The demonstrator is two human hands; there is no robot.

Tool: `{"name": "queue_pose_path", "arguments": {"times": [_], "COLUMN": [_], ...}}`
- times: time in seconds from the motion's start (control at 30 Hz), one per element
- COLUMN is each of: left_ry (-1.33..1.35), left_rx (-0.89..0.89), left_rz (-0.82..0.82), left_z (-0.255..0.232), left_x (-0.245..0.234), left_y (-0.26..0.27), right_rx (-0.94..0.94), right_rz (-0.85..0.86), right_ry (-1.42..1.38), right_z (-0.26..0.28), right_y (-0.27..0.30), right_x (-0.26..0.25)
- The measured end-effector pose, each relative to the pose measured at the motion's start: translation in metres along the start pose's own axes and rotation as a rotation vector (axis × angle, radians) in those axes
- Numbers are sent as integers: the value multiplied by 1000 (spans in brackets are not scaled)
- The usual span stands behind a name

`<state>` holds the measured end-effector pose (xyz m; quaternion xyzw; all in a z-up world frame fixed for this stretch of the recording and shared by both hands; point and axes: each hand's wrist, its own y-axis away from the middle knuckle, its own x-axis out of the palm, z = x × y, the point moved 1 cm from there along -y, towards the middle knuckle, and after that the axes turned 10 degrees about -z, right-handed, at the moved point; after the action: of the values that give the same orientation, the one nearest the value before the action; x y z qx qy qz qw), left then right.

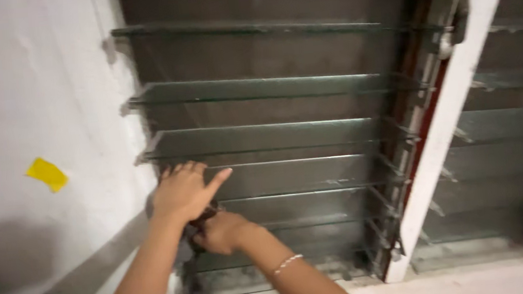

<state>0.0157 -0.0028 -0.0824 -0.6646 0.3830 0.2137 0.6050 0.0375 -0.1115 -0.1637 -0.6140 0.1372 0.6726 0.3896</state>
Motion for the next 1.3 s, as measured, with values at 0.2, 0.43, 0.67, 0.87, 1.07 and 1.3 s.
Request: {"name": "queue_pose_path", "arguments": {"times": [0.2, 0.43, 0.67, 0.87, 1.07, 1.3], "left_ry": [-67, 14, 156, -100, 47, -66], "left_rx": [47, 406, 779, 171, 171, 50], "left_rz": [-26, -566, -242, 37, -300, -25], "left_z": [-1, -2, -9, 13, 33, 35], "left_x": [2, 11, 47, 59, 86, 88], "left_y": [1, 32, 100, 62, 59, 58], "right_rx": [376, 697, 577, 172, 206, 42], "right_rz": [9, 164, 174, 301, 142, -91], "right_ry": [199, 508, 763, 798, 283, 54], "right_z": [-113, -225, -173, -111, -32, -90], "right_y": [99, 223, 224, 160, 63, 50], "right_x": [-64, -111, -100, -59, -12, 2]}}
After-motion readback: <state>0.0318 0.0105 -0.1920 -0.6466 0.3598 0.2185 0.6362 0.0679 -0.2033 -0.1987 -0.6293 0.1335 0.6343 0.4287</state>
